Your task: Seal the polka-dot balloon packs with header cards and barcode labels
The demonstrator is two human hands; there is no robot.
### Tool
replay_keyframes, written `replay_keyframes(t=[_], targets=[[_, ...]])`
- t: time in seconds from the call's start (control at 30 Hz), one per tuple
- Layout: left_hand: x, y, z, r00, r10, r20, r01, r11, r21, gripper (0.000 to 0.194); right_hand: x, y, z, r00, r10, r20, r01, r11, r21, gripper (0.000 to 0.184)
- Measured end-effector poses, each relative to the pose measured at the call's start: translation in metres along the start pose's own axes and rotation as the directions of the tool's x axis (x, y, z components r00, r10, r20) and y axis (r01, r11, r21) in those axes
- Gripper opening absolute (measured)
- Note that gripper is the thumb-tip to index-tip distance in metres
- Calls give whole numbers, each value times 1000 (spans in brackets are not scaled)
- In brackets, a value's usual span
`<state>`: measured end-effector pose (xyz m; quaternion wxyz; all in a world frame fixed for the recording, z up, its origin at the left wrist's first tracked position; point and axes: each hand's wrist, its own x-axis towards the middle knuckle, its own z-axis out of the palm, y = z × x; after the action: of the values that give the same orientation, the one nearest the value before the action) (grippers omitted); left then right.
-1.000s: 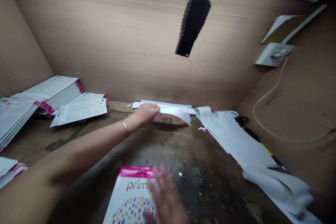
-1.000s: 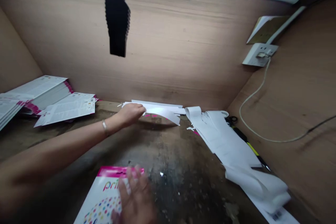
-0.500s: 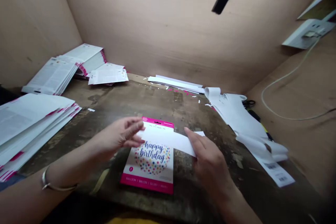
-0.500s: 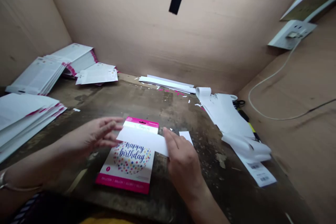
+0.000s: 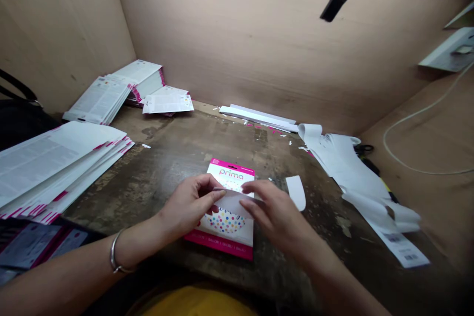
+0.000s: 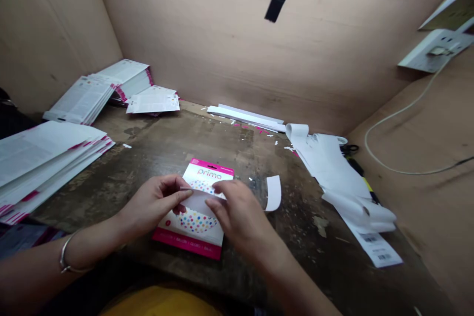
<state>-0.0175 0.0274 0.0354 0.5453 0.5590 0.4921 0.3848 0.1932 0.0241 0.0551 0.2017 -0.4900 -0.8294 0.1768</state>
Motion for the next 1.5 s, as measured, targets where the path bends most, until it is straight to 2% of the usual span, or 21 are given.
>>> replay_keyframes(t=[0.07, 0.13, 0.17, 0.23, 0.27, 0.33, 0.4, 0.47, 0.53, 0.6, 0.67, 0.73, 0.83, 0.93, 1.07, 1.33, 1.5], targets=[[-3, -3, -4, 992, 111, -52, -102, 984, 149, 20, 7, -5, 11, 997, 61, 56, -67, 993, 101, 17], [-8, -9, -11, 953, 294, -77, -238, 880, 411, 21, 8, 5, 10, 989, 151, 2, -150, 981, 121, 21], [-12, -13, -14, 919, 392, -25, -315, 773, 550, 22, 7, 14, 5, 978, 199, -69, -193, 978, 81, 23], [-19, -23, -18, 849, 490, 200, -462, 503, 730, 22, 5, 32, -13, 944, 221, -246, -252, 962, -102, 25], [-23, -27, -19, 820, 480, 312, -518, 391, 760, 21, 4, 39, -23, 928, 183, -325, -265, 937, -229, 25], [-28, -35, -17, 796, 415, 441, -572, 279, 771, 22, 4, 40, -37, 919, 66, -388, -253, 853, -456, 21], [-31, -40, -13, 808, 357, 470, -566, 246, 787, 23, 6, 27, -37, 954, -22, -298, -166, 790, -590, 17], [-30, -42, -10, 813, 319, 488, -561, 205, 802, 24, 12, 7, -24, 995, -32, -97, -33, 797, -603, 18], [-30, -42, -9, 798, 311, 516, -577, 147, 804, 25, 20, -8, -3, 996, 22, 90, 23, 878, -478, 19], [-30, -41, -8, 776, 324, 541, -596, 98, 797, 26, 32, -11, 15, 968, 121, 221, -65, 968, -243, 19], [-32, -40, -8, 775, 330, 539, -595, 91, 799, 25, 45, -3, 28, 929, 192, 317, -186, 981, -48, 21], [-34, -40, -9, 789, 331, 518, -578, 113, 808, 23, 54, 9, 35, 908, 212, 361, -236, 971, 24, 21], [-35, -42, -11, 803, 343, 487, -561, 160, 812, 23, 59, 18, 39, 909, 228, 349, -255, 966, 33, 23], [-36, -47, -12, 827, 348, 441, -525, 202, 827, 23, 58, 18, 42, 911, 239, 336, -266, 963, 36, 25], [-36, -53, -11, 834, 370, 409, -500, 196, 844, 25, 55, 17, 44, 909, 255, 330, -281, 959, 35, 26], [-33, -55, -14, 828, 295, 478, -539, 178, 823, 24, 56, 18, 47, 906, 245, 345, -260, 966, -5, 27], [-31, -51, -14, 820, 276, 501, -555, 170, 814, 22, 56, 10, 48, 924, 235, 300, -202, 969, -140, 22]])
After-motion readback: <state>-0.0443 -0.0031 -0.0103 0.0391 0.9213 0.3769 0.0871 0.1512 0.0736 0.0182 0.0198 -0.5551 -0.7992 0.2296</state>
